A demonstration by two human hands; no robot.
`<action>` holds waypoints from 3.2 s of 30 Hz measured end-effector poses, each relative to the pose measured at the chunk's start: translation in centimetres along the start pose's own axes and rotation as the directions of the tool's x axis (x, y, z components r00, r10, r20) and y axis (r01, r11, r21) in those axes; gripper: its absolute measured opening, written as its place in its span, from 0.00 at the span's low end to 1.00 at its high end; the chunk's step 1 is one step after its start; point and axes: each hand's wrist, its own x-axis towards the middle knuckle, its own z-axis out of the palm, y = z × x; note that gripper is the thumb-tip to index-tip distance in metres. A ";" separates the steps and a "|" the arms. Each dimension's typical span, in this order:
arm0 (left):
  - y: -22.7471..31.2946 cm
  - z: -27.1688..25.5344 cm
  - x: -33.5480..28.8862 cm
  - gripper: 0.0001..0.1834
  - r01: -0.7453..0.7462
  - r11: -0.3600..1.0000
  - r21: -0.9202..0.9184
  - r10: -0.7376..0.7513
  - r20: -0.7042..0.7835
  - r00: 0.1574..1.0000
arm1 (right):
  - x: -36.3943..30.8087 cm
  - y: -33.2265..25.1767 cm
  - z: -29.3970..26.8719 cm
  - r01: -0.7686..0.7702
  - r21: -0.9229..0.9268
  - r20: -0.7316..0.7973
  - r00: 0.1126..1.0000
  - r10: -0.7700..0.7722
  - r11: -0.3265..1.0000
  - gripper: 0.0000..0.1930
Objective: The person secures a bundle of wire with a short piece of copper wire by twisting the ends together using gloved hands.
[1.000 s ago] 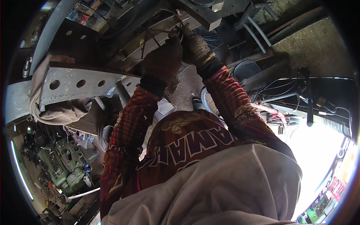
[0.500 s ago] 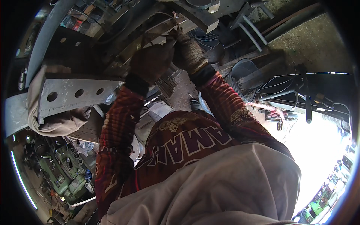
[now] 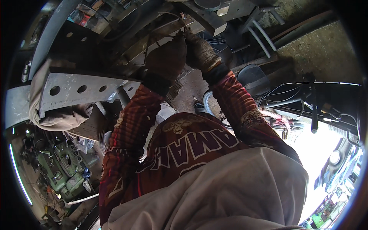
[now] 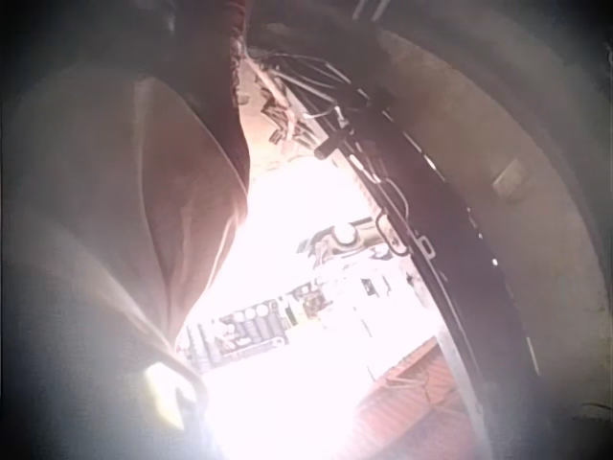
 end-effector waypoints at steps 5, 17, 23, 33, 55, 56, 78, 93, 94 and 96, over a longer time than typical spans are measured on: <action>-0.7 -0.5 -0.5 0.20 -0.029 0.999 -0.021 0.028 -0.024 0.999 | 0.4 -1.2 0.3 -0.098 -0.132 -0.056 0.994 0.092 0.986 0.14; -0.9 -0.8 -0.9 0.19 -0.123 0.992 0.036 0.124 -0.026 0.992 | 0.3 0.0 -1.1 -0.047 -0.047 -0.037 0.998 0.045 0.998 0.17; -3.0 -1.0 -3.8 0.18 -0.358 0.934 0.002 0.356 -0.122 0.926 | -0.2 0.4 -2.4 -0.172 0.098 0.098 0.982 0.162 0.980 0.16; -5.5 -2.9 -5.6 0.11 -0.350 0.937 0.024 0.347 -0.215 0.913 | -0.7 1.3 1.8 -0.221 0.367 -0.070 0.962 0.264 0.904 0.23; -7.6 -7.0 -6.2 0.16 -0.490 0.870 0.051 0.476 -0.348 0.808 | -4.4 -10.1 -1.6 0.092 -0.412 0.228 0.974 0.005 0.906 0.21; -7.7 -7.5 -5.6 0.18 -0.509 0.857 0.073 0.482 -0.461 0.745 | -5.3 -9.6 -0.8 0.060 -0.347 0.147 0.989 -0.009 0.936 0.20; -8.7 -4.6 -7.3 0.13 -0.274 0.957 -0.092 0.281 0.069 0.957 | -2.2 -4.8 5.5 -0.389 0.864 0.082 0.735 0.673 0.320 0.17; -3.5 -1.1 -10.0 0.11 -0.219 0.975 0.039 0.222 -0.144 0.964 | -5.8 -2.9 1.8 -0.032 -0.131 -0.203 0.979 0.004 0.991 0.11; -3.3 -1.2 -10.7 0.12 -0.184 0.983 -0.024 0.179 -0.131 0.975 | -5.8 -4.7 1.7 -0.213 0.144 -0.133 0.964 0.232 0.966 0.13; -1.9 -1.6 -11.6 0.12 -0.136 0.978 -0.155 0.112 -0.158 0.981 | -6.4 -7.4 1.2 -0.081 -0.035 -0.148 0.986 0.075 0.996 0.14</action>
